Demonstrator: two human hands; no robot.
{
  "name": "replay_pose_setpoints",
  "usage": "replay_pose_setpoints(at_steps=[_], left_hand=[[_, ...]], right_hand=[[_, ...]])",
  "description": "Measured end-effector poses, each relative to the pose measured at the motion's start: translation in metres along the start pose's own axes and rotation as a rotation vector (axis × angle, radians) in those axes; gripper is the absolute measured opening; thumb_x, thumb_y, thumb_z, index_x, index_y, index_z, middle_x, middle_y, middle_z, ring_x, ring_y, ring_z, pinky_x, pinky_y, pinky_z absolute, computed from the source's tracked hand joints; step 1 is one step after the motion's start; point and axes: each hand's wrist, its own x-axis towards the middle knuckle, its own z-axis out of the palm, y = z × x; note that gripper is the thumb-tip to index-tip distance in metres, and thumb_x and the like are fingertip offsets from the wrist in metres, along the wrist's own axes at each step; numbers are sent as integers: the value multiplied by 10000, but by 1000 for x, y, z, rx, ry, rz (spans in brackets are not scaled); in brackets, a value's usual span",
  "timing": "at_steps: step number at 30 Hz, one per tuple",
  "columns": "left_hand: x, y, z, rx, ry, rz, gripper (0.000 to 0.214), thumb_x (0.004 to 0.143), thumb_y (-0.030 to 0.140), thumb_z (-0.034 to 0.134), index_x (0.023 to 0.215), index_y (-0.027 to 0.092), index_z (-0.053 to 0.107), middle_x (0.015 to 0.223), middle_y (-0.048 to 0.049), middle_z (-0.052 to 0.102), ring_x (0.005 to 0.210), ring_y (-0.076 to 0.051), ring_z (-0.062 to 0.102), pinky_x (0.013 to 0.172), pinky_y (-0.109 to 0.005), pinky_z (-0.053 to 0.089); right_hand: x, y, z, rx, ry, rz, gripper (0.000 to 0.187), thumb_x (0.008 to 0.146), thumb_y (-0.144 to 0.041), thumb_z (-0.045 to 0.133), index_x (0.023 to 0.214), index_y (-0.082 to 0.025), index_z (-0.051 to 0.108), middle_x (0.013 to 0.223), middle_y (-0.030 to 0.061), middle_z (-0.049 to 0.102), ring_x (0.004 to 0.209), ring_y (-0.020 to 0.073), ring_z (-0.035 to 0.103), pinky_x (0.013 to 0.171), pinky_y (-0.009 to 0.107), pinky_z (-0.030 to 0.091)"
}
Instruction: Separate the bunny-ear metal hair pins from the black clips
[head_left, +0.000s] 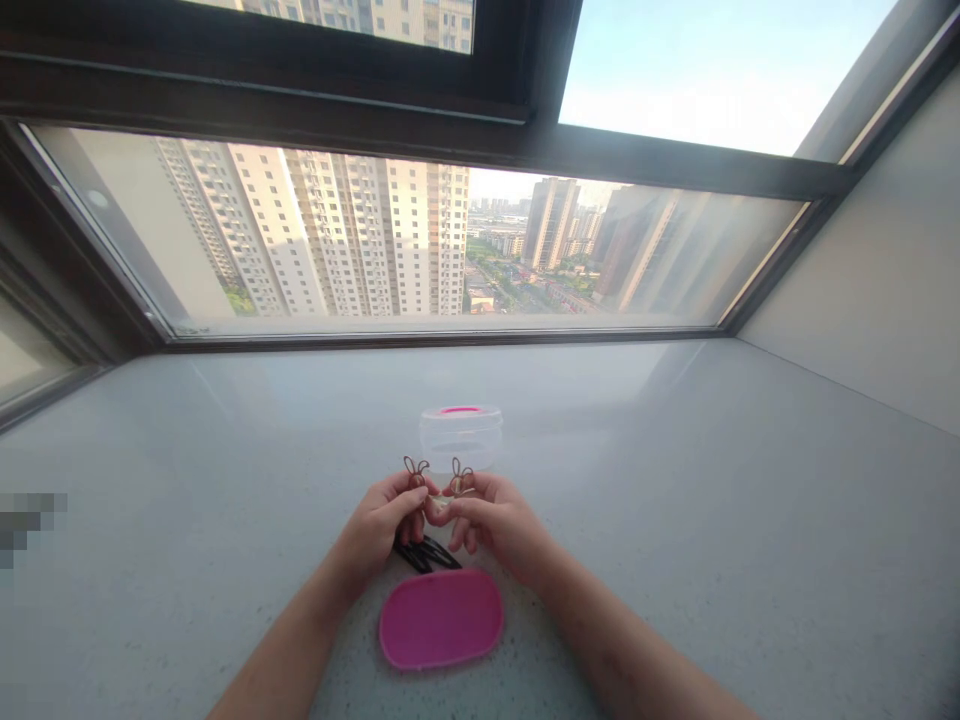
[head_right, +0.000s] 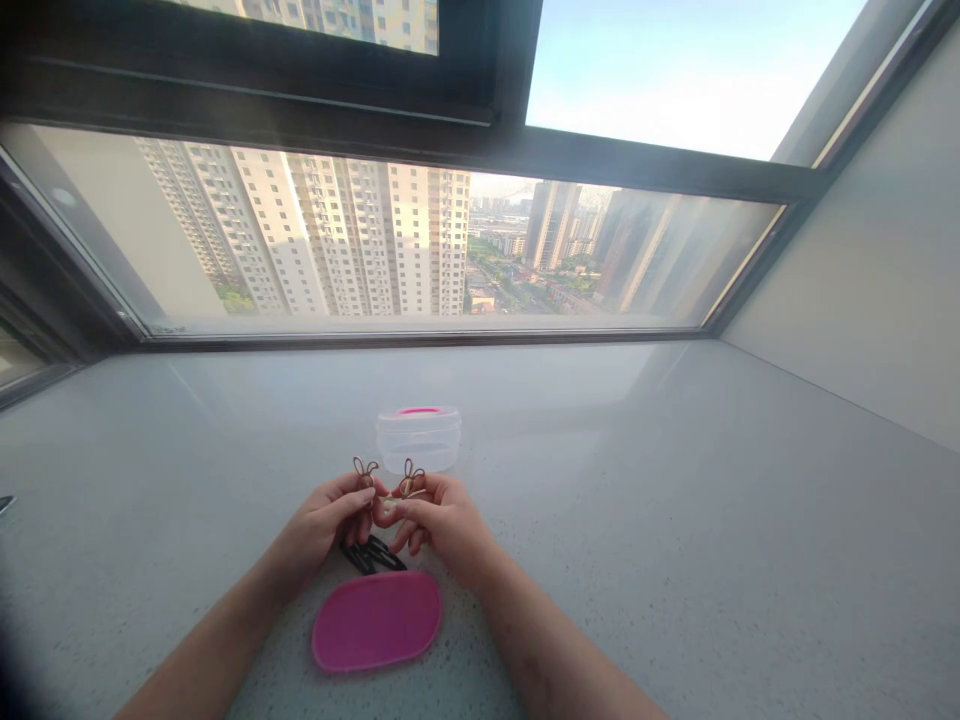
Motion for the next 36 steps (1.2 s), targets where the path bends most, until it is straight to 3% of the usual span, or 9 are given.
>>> replay_pose_setpoints(at_steps=[13,22,36], left_hand=[[5,-8,-3,16,2,-3,174,778,319,574,816,149,586,474,44,550,353,-71,395,377,-175,255],[5,-8,-5,7,-1,-19,216,763,362,619,790,148,605,487,35,560,380,-81,425,397,-182,301],[3,-5,-2,18,-9,-11,162,756,287,578,656,160,563,423,36,517,354,-78,397,376,-183,256]], right_hand=[[3,3,3,-12,31,-3,356,635,-377,755,840,-134,593,701,58,710,410,119,593,347,172,329],[5,2,2,56,-15,23,357,629,-370,769,830,-113,625,740,85,710,451,132,620,362,174,351],[3,3,1,-8,-27,-35,331,663,-400,764,830,-128,679,763,43,683,500,95,579,434,184,383]])
